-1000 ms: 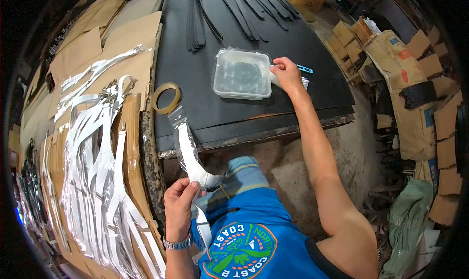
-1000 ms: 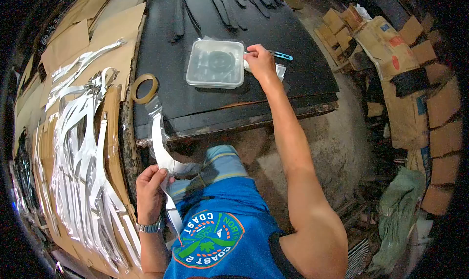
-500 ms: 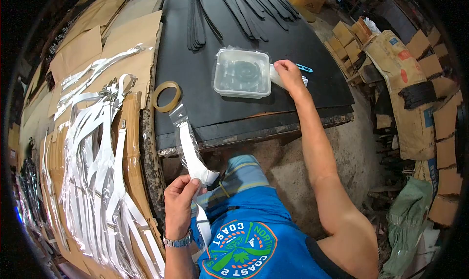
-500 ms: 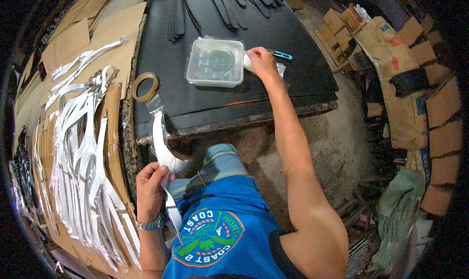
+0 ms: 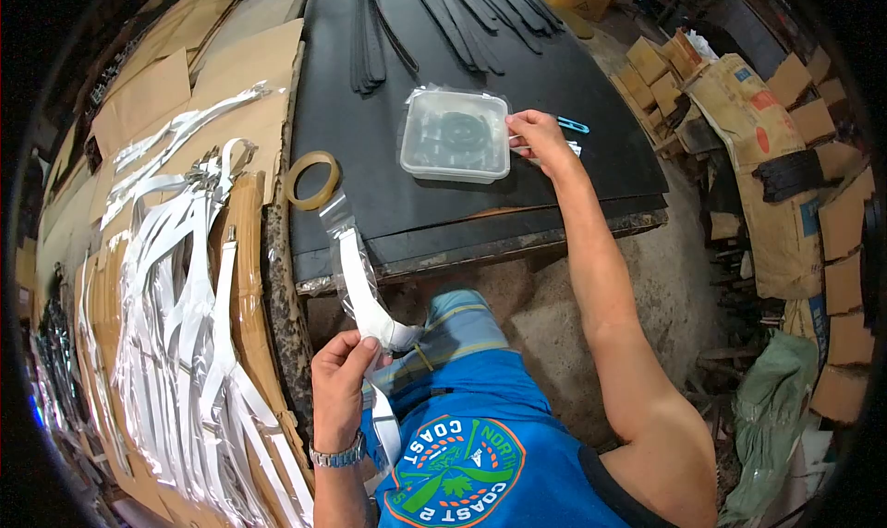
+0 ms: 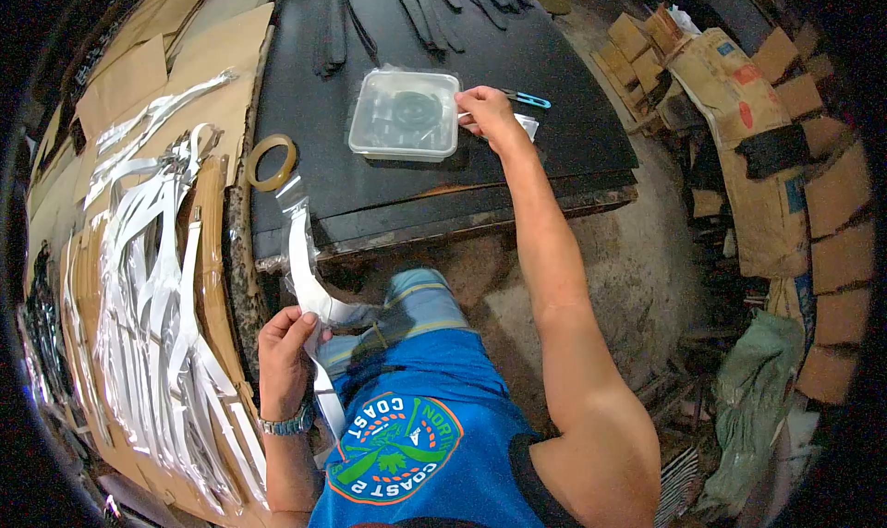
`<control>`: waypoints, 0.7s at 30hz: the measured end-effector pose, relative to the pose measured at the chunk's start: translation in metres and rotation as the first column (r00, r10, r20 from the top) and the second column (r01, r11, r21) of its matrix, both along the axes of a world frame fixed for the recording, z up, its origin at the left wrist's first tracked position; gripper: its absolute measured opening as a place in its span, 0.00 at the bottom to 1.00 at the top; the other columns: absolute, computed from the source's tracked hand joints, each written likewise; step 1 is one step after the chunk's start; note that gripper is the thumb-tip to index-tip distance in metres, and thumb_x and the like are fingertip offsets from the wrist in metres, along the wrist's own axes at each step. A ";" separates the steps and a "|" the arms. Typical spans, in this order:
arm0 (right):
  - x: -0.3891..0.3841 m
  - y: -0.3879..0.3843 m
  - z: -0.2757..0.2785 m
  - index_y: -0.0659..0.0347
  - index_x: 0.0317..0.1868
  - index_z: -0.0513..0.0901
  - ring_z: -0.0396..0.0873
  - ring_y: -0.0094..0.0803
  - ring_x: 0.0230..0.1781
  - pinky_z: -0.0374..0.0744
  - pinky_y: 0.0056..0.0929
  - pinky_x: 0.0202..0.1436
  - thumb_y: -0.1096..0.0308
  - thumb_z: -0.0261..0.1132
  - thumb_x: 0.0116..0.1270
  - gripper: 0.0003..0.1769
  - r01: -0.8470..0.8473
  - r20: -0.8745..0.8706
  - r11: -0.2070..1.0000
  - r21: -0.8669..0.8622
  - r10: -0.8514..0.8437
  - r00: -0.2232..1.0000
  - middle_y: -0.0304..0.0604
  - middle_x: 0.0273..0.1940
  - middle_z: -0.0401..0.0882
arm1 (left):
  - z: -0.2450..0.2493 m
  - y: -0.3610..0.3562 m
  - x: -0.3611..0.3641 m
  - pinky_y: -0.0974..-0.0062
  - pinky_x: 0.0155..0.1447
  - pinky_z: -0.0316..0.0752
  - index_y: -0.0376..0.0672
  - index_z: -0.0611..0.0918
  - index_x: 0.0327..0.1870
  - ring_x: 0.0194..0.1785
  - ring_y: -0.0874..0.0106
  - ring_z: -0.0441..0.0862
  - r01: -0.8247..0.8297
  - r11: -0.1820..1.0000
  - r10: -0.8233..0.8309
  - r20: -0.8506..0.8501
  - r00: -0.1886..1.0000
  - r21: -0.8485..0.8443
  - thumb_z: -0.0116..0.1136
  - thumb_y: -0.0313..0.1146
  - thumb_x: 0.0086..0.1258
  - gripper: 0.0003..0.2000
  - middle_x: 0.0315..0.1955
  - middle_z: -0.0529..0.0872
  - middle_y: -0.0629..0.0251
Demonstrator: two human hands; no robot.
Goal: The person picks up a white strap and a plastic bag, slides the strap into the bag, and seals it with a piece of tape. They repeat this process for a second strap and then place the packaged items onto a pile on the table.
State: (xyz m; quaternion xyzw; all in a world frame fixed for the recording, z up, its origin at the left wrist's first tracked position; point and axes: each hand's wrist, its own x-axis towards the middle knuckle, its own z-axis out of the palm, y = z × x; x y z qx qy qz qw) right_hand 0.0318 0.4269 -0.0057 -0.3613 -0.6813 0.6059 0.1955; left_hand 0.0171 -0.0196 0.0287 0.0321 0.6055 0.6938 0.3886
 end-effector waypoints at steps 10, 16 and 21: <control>0.001 -0.001 0.006 0.64 0.32 0.82 0.76 0.20 0.23 0.71 0.21 0.24 0.61 0.70 0.63 0.13 -0.009 0.023 0.988 0.156 0.005 1.000 0.36 0.24 0.78 | -0.005 0.001 -0.002 0.80 0.42 0.75 0.33 0.82 0.41 0.32 0.77 0.81 0.013 1.000 -0.014 0.015 1.000 0.008 0.60 0.30 0.70 0.08 0.32 0.85 0.65; -0.002 -0.015 0.001 0.61 0.35 0.82 0.81 0.40 0.27 0.77 0.37 0.33 0.60 0.67 0.64 0.11 0.010 0.152 0.724 0.689 -0.158 0.976 0.45 0.27 0.82 | -0.005 0.000 -0.003 0.80 0.42 0.75 0.34 0.82 0.41 0.32 0.76 0.81 0.012 1.000 -0.012 0.011 1.000 0.015 0.60 0.30 0.70 0.08 0.31 0.85 0.65; -0.005 -0.029 -0.001 0.60 0.34 0.78 0.81 0.53 0.35 0.77 0.46 0.38 0.61 0.63 0.65 0.11 -0.039 0.157 0.420 0.906 -0.249 0.956 0.51 0.32 0.83 | -0.005 0.001 -0.002 0.79 0.42 0.75 0.33 0.82 0.42 0.32 0.76 0.81 -0.003 1.000 0.003 0.019 1.000 0.016 0.60 0.30 0.70 0.08 0.31 0.85 0.64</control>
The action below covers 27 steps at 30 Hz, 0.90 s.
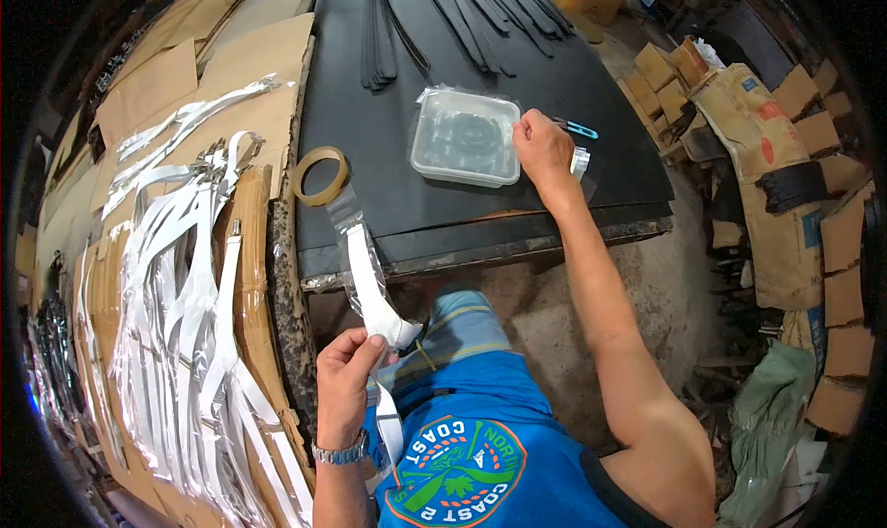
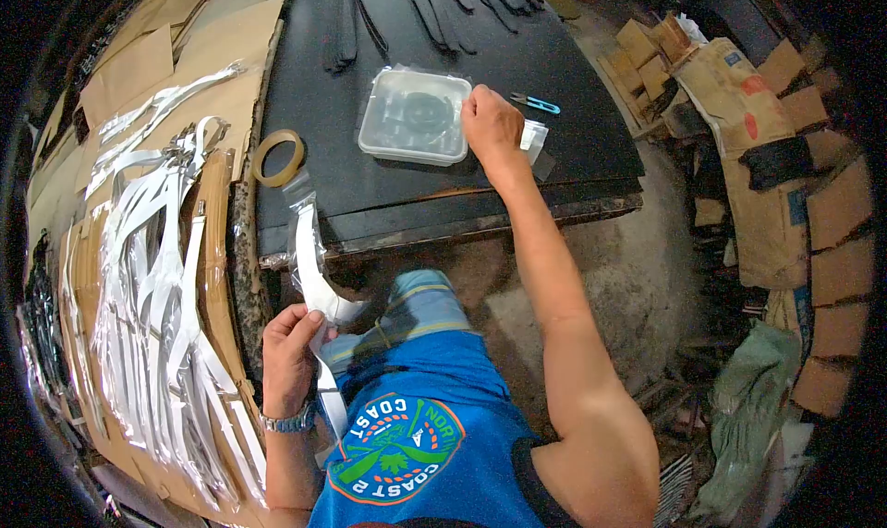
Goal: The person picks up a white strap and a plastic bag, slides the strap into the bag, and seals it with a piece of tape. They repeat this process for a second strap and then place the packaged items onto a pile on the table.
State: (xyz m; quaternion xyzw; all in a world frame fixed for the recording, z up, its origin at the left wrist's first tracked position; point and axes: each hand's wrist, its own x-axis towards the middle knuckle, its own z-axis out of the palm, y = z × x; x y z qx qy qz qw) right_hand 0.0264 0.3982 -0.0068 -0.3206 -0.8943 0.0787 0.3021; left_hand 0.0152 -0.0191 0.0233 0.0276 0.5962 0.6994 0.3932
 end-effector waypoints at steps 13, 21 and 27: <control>0.021 0.006 -0.015 0.58 0.42 0.77 0.82 0.23 0.35 0.77 0.22 0.33 0.63 0.60 0.72 0.08 -0.304 -0.420 0.544 -0.782 -0.101 0.902 0.34 0.35 0.82 | -0.003 -0.002 -0.001 0.79 0.42 0.75 0.32 0.82 0.42 0.32 0.76 0.81 -0.027 0.999 0.026 0.033 0.999 0.035 0.59 0.29 0.70 0.08 0.32 0.86 0.63; 0.030 0.006 -0.022 0.57 0.44 0.79 0.80 0.23 0.38 0.77 0.22 0.35 0.63 0.59 0.73 0.08 -0.268 -0.422 0.709 -0.652 -0.046 0.906 0.35 0.37 0.82 | -0.004 -0.001 -0.001 0.79 0.41 0.75 0.33 0.82 0.41 0.32 0.76 0.81 -0.017 0.999 0.016 0.023 1.000 0.040 0.59 0.29 0.70 0.07 0.32 0.86 0.63; 0.039 0.000 -0.005 0.57 0.45 0.76 0.81 0.24 0.40 0.79 0.24 0.37 0.60 0.57 0.75 0.10 -0.444 -0.546 0.383 -0.810 -0.214 0.810 0.40 0.43 0.84 | -0.004 -0.002 -0.001 0.79 0.42 0.75 0.34 0.83 0.42 0.32 0.77 0.81 -0.026 1.000 0.026 0.007 1.000 0.014 0.60 0.30 0.70 0.08 0.31 0.86 0.64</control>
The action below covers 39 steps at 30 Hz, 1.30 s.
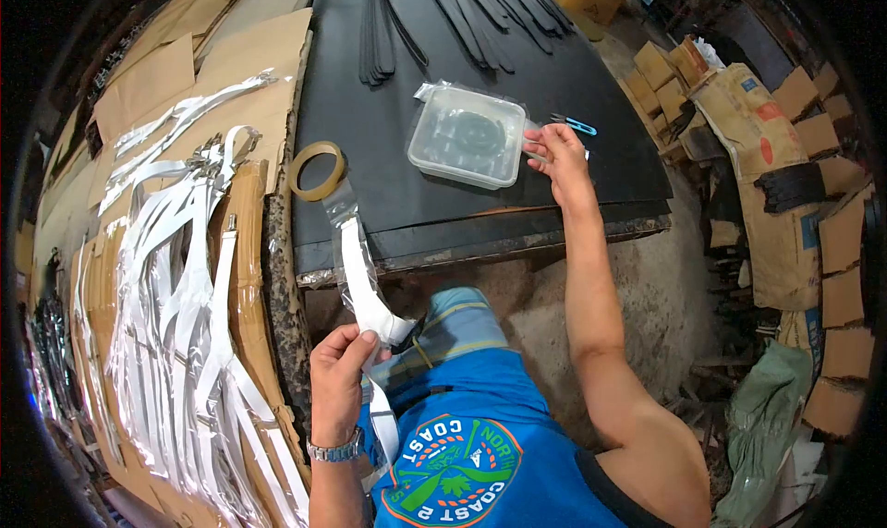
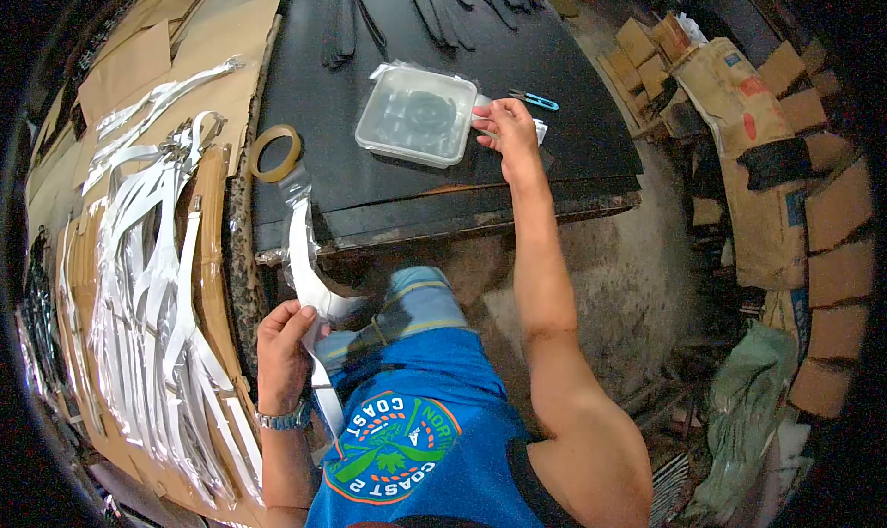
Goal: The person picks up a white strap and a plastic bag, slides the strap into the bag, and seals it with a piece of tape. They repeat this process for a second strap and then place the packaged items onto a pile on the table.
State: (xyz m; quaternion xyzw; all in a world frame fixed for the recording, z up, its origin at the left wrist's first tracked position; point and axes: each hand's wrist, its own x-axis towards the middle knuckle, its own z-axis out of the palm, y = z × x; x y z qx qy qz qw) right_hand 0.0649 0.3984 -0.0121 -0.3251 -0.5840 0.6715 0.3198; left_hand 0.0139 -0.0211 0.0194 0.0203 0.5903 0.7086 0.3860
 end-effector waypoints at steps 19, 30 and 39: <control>0.030 -0.170 0.056 0.62 0.42 0.78 0.75 0.16 0.32 0.75 0.16 0.34 0.75 0.67 0.65 0.07 -0.419 0.180 0.885 0.202 0.387 0.904 0.35 0.33 0.80 | 0.000 0.004 -0.001 0.81 0.42 0.75 0.34 0.82 0.43 0.35 0.78 0.82 -0.035 0.999 0.035 0.029 0.999 0.008 0.61 0.32 0.70 0.10 0.33 0.86 0.65; 0.019 -0.260 0.039 0.61 0.51 0.69 0.76 0.19 0.32 0.73 0.21 0.36 0.75 0.68 0.65 0.18 -0.604 0.168 0.796 0.035 0.591 0.789 0.41 0.34 0.83 | -0.007 0.001 0.004 0.84 0.41 0.76 0.32 0.83 0.46 0.36 0.83 0.81 -0.095 0.995 0.097 -0.189 0.977 0.020 0.60 0.32 0.72 0.11 0.35 0.87 0.68; 0.011 -0.260 0.032 0.63 0.46 0.69 0.80 0.26 0.31 0.77 0.27 0.35 0.74 0.68 0.63 0.17 -0.646 0.292 0.748 0.152 0.590 0.753 0.48 0.32 0.84 | -0.010 -0.005 0.006 0.83 0.36 0.73 0.33 0.85 0.46 0.32 0.84 0.79 -0.113 0.983 0.054 -0.364 0.930 -0.144 0.62 0.33 0.68 0.12 0.29 0.87 0.68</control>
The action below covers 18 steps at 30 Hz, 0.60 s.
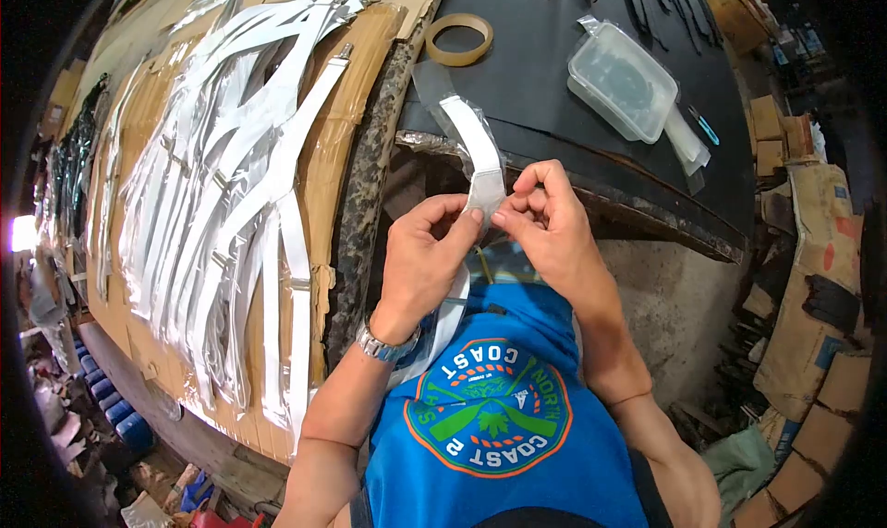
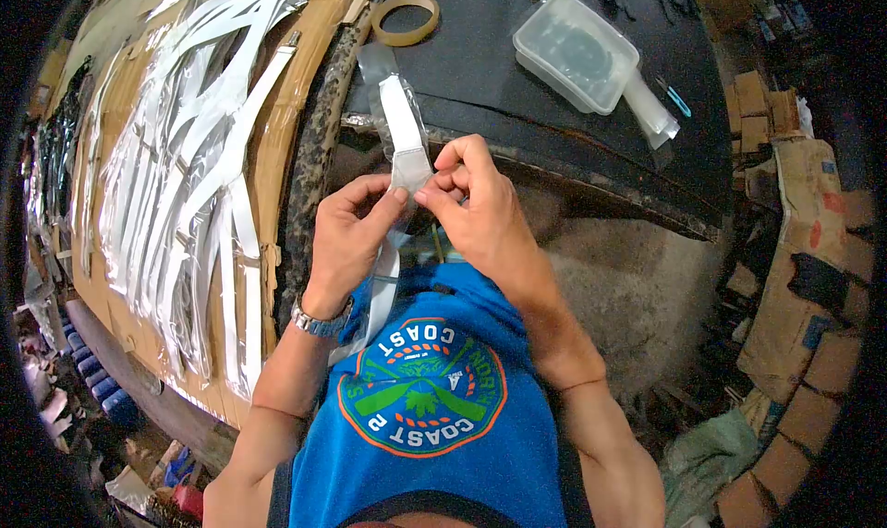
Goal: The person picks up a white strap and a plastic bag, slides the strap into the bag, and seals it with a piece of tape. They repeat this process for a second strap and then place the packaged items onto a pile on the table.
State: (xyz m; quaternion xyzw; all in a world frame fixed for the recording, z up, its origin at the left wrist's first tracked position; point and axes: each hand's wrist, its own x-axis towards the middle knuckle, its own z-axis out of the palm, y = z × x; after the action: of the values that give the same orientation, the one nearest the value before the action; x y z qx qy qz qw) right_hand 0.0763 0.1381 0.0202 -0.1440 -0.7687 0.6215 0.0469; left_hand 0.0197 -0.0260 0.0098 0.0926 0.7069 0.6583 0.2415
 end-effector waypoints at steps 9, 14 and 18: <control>-0.007 -0.002 -0.001 0.63 0.46 0.68 0.80 0.26 0.29 0.77 0.28 0.33 0.74 0.69 0.62 0.18 -0.002 0.038 0.999 0.035 0.000 0.999 0.48 0.30 0.83 | -0.006 -0.003 -0.001 0.79 0.37 0.74 0.35 0.86 0.44 0.32 0.79 0.80 0.000 0.999 -0.005 -0.115 0.993 -0.050 0.63 0.32 0.67 0.11 0.32 0.86 0.63; -0.009 -0.002 -0.001 0.63 0.47 0.68 0.79 0.27 0.27 0.77 0.28 0.32 0.74 0.69 0.62 0.19 -0.022 0.064 0.998 0.054 0.018 0.998 0.47 0.29 0.82 | -0.002 -0.004 -0.003 0.78 0.37 0.74 0.37 0.87 0.44 0.32 0.75 0.81 0.049 0.994 -0.073 -0.245 0.967 -0.103 0.63 0.31 0.67 0.09 0.32 0.85 0.61; -0.009 -0.001 0.004 0.63 0.49 0.68 0.76 0.27 0.23 0.75 0.28 0.31 0.71 0.70 0.61 0.21 -0.038 0.112 0.989 0.146 0.021 0.993 0.42 0.24 0.78 | -0.010 -0.004 -0.002 0.80 0.39 0.74 0.35 0.86 0.44 0.34 0.77 0.82 0.025 1.000 -0.024 -0.121 0.992 0.006 0.63 0.31 0.68 0.10 0.34 0.87 0.63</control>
State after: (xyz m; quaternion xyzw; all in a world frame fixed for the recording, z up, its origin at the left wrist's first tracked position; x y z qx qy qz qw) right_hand 0.0677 0.1368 0.0240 -0.1628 -0.8161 0.5544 0.0059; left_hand 0.0180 -0.0299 0.0000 0.1422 0.7167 0.6510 0.2060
